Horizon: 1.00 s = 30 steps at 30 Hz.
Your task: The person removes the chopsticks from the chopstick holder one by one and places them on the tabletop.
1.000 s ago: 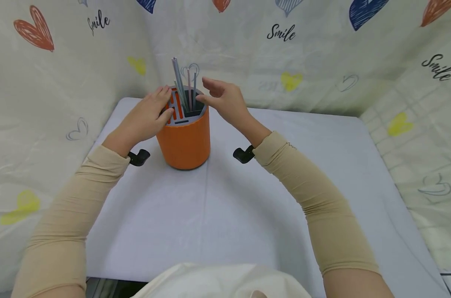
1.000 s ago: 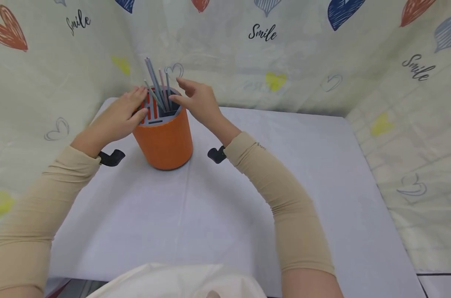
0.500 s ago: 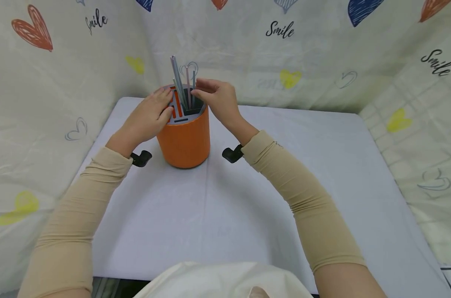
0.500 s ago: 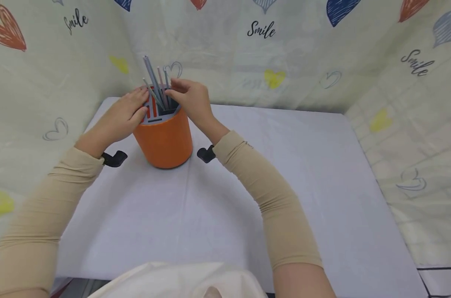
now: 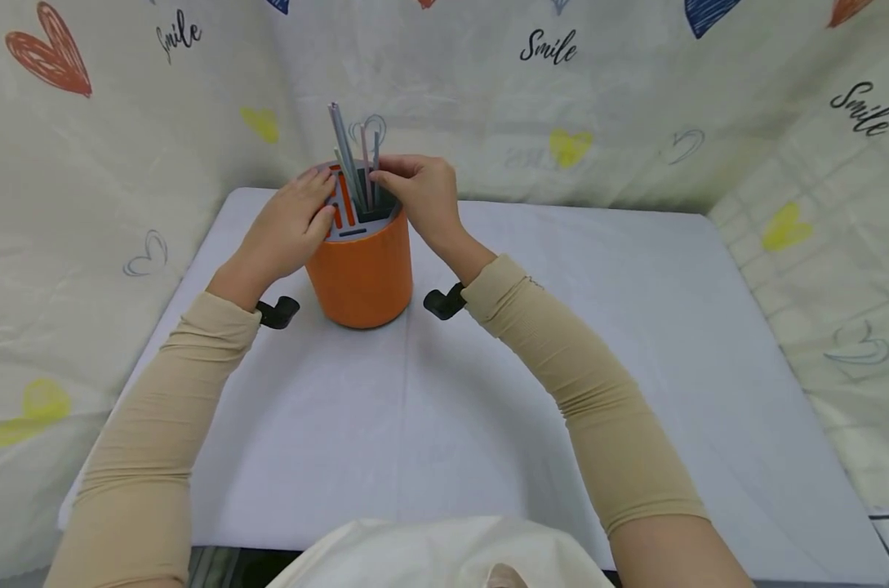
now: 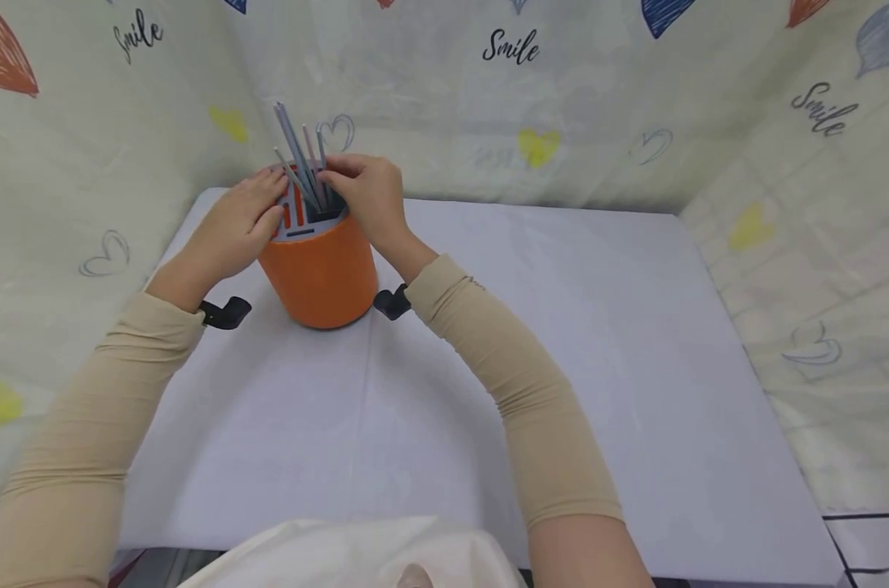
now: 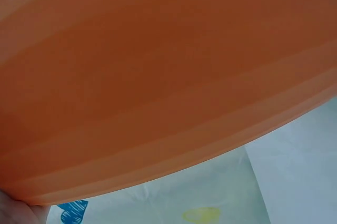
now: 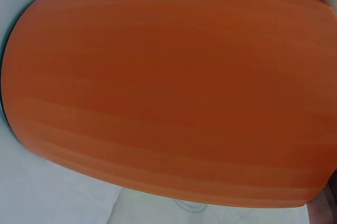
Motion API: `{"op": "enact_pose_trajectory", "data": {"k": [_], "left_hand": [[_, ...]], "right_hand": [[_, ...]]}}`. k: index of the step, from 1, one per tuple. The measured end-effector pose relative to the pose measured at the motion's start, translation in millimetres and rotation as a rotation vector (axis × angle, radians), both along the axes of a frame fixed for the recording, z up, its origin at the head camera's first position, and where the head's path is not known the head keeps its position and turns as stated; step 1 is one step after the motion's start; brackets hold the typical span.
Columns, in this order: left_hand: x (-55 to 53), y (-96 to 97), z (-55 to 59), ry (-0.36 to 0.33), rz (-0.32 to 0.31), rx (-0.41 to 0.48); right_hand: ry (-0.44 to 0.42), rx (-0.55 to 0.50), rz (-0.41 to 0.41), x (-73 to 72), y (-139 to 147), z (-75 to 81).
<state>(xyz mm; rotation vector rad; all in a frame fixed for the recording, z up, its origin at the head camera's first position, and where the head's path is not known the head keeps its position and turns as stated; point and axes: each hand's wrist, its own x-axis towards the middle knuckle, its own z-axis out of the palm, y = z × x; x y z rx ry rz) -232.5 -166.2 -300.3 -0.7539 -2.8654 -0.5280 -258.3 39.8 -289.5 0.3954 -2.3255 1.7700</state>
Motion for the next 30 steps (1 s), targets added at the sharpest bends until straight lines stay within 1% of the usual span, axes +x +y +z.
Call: {"op": "enact_pose_trajectory", "data": {"k": [3, 7, 11, 13, 15, 17, 20, 25, 30], "left_hand": [[1.1, -2.1, 0.2, 0.001, 0.007, 0.013], [1.0, -4.3, 0.6, 0.007, 0.01, 0.016], [-0.7, -5.9, 1.5, 0.008, 0.0, -0.009], [-1.0, -6.4, 2.6, 0.003, -0.007, -0.023], [-1.2, -6.8, 3.4, -0.004, -0.006, -0.029], [-1.4, -7.3, 3.8, -0.006, -0.002, -0.03], [-0.8, -7.2, 3.0, -0.022, 0.003, -0.022], [-0.1, -5.6, 0.4, -0.029, 0.007, -0.024], [0.3, -0.9, 2.1, -0.037, 0.013, -0.038]], "right_hand": [[0.002, -0.009, -0.002, -1.0, -4, -0.1], [0.001, -0.005, -0.015, -1.7, -6, 3.6], [-0.008, -0.011, -0.041, -2.8, -5, 10.0], [-0.018, -0.021, -0.042, -3.2, -5, 13.2], [-0.029, -0.054, -0.033, -2.9, -4, 16.9], [-0.032, -0.094, -0.021, -0.7, -4, 21.6], [-0.031, -0.135, -0.013, 6.9, -4, 30.9], [-0.011, -0.151, -0.008, 21.3, -3, 46.7], [0.041, -0.235, -0.01, 23.5, 3, 54.1]]}}
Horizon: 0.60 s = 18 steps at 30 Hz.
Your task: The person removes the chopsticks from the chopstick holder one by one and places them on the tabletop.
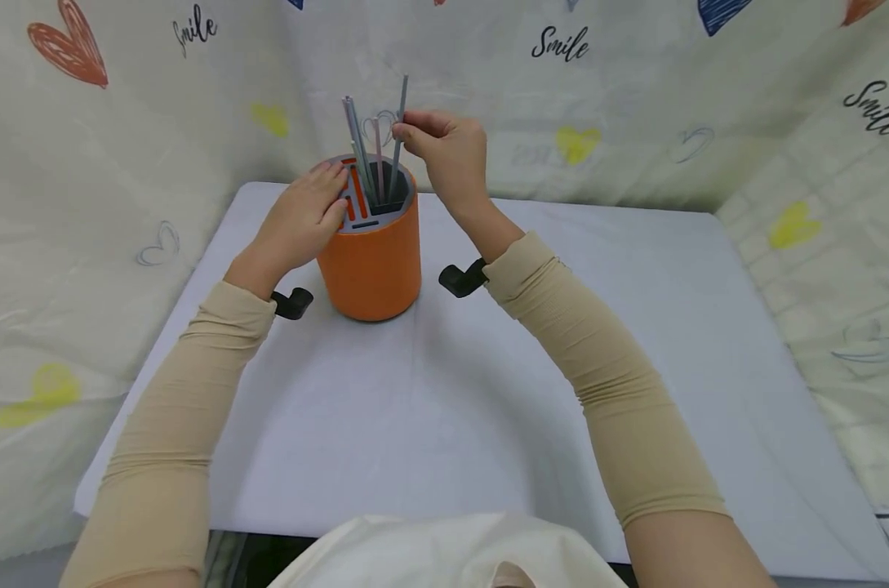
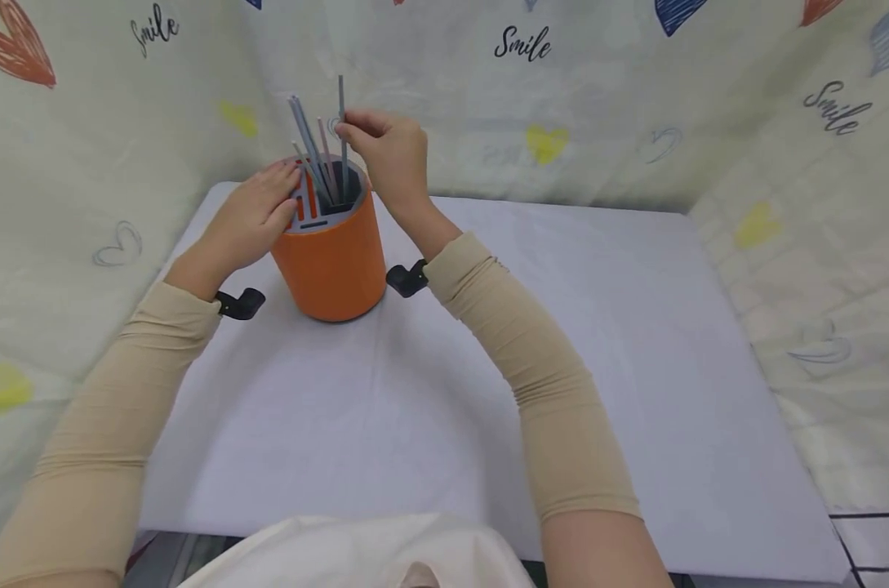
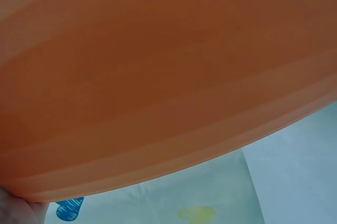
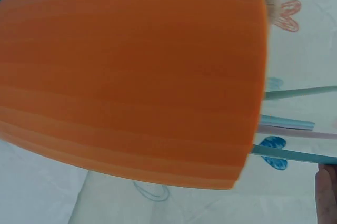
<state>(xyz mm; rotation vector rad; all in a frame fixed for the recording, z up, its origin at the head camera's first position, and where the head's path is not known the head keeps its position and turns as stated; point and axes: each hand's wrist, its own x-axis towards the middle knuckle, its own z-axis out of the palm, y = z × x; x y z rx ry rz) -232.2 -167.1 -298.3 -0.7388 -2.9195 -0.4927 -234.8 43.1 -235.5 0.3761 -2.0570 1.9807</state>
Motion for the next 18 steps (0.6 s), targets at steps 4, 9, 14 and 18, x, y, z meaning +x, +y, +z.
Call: {"op": "enact_pose_trajectory", "data": {"k": [4, 9, 14, 18], "left_hand": [[-2.0, 5.6, 0.9, -0.001, 0.005, -0.008], [-1.5, 7.2, 0.2, 0.007, 0.011, -0.002], [1.2, 5.1, -3.0, 0.006, 0.022, 0.002], [1.5, 4.8, -4.3, 0.016, 0.024, 0.019]], "right_hand": [[0.042, -0.065, -0.01, 0.4, 11, 7.9], [0.097, -0.09, -0.024, 1.5, 22, 14.8], [0.11, -0.147, -0.024, 1.7, 29, 21.0], [0.152, -0.203, -0.037, 5.0, 36, 29.1]]}}
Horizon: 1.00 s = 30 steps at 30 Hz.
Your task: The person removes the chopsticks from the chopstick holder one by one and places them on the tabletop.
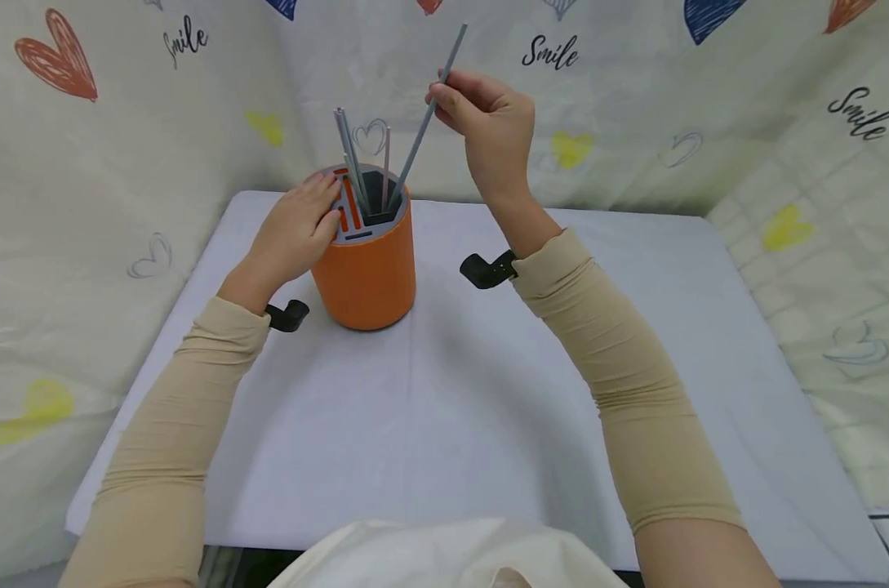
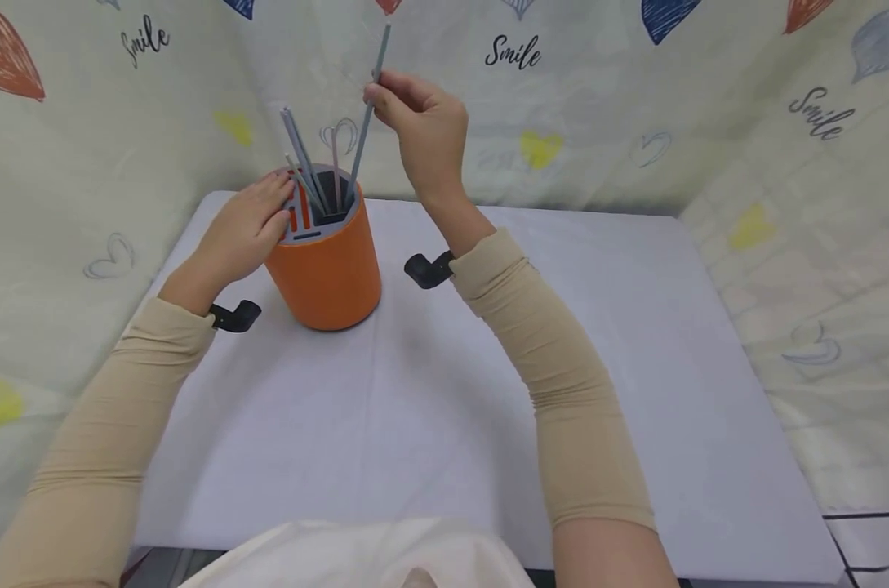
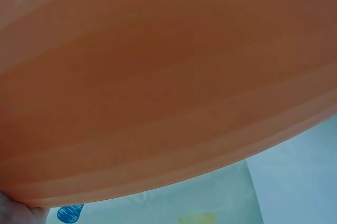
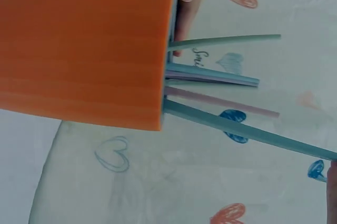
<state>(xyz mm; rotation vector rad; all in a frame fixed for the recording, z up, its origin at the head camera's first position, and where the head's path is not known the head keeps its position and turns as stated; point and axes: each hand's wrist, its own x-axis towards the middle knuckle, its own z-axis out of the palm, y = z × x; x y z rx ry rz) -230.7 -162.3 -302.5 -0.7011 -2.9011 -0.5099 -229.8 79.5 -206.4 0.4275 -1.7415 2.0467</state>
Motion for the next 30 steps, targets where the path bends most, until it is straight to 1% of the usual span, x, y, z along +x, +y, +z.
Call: {"op": "enact_pose_trajectory", "data": {"k": [5, 8, 12, 15, 16, 19, 24, 27, 30], "left_hand": [[-1.1, 0.4, -2.9, -0.007, -0.006, 0.011], [-2.7, 0.2, -2.7, -0.003, -0.004, 0.011], [-5.6, -0.4, -1.6, 0.013, -0.011, 0.029], [-5.9, -1.0, -0.9, 0.022, -0.015, 0.033], [-5.8, -1.3, -0.6, 0.025, -0.015, 0.034], [-4.7, -1.7, 1.2, 0.031, -0.013, 0.036], [-2.8, -1.3, 2.8, 0.028, -0.005, 0.033], [-1.2, -0.6, 2.2, 0.015, -0.004, 0.025], [0.3, -1.5, 1.2, 0.012, 0.001, 0.019]], "right_hand": [[0.066, -0.037, -0.034, 9.7, 9, 10.5], [0.097, -0.06, -0.052, 13.1, 15, 18.5], [0.114, -0.123, -0.078, 11.7, 28, 26.3], [0.088, -0.12, -0.088, 5.9, 40, 24.5], [0.071, -0.105, -0.088, 3.1, 44, 22.0], [-0.031, -0.062, -0.068, -5.6, 55, 9.0], [-0.23, -0.075, 0.003, -17.5, 65, -23.3], [-0.307, -0.063, 0.039, -22.1, 68, -42.3], [-0.362, -0.028, 0.077, -26.1, 67, -59.7]]}}
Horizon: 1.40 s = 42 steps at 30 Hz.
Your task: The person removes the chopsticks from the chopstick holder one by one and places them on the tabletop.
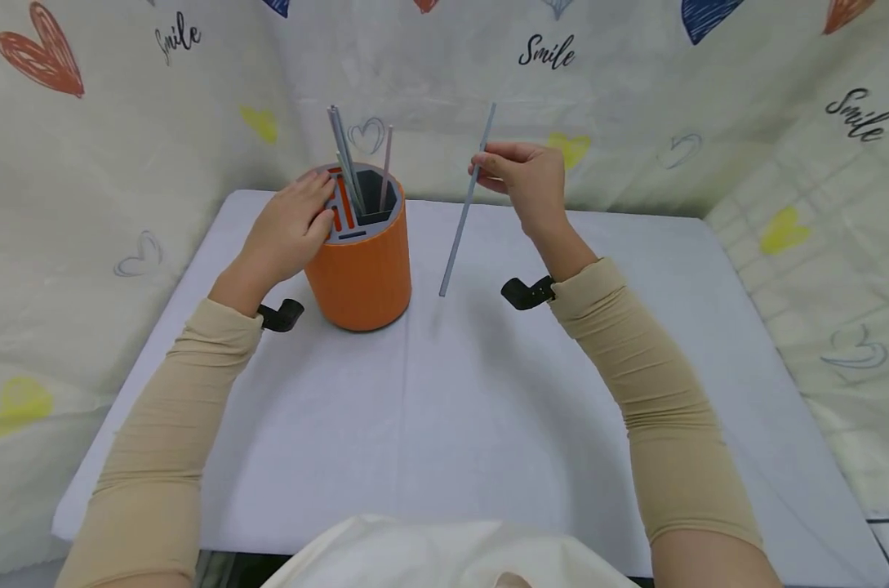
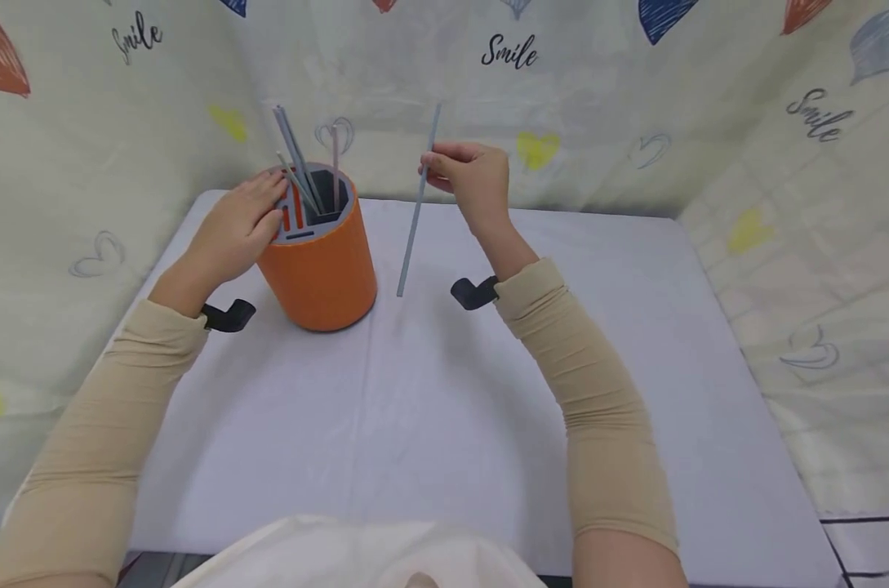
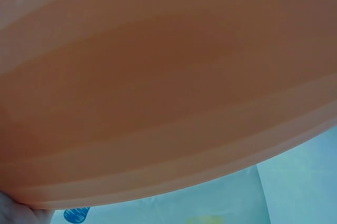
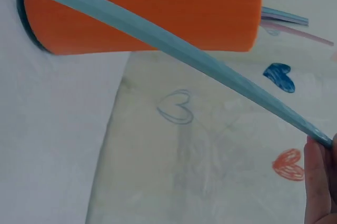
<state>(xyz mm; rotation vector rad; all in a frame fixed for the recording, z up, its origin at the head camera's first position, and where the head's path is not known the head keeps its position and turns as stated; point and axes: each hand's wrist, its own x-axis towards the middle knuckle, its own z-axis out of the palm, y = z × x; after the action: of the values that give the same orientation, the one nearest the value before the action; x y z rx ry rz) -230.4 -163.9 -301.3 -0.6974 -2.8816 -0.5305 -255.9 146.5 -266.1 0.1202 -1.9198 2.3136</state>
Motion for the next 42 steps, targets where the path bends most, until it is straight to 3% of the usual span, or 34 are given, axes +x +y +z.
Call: {"op": "enact_pose_trajectory", "data": {"k": [5, 11, 22, 31, 42], "left_hand": [[2.8, -4.3, 1.1, 0.0, 0.003, 0.012], [5.8, -6.5, -1.0, -0.008, 0.002, 0.019], [5.3, -6.6, -2.5, -0.012, 0.003, 0.008], [3.2, -3.8, 0.8, -0.016, -0.006, 0.02], [0.8, -0.7, 1.7, -0.017, 0.001, 0.008]], "right_hand": [[-0.088, 0.056, 0.049, -5.7, -5, -27.5], [-0.259, 0.126, 0.084, -12.7, -6, -59.7], [-0.505, 0.126, 0.084, -23.8, -10, -109.9], [-0.574, 0.119, 0.041, -32.9, -12, -130.5], [-0.643, 0.147, 0.082, -40.0, -13, -150.6]]}}
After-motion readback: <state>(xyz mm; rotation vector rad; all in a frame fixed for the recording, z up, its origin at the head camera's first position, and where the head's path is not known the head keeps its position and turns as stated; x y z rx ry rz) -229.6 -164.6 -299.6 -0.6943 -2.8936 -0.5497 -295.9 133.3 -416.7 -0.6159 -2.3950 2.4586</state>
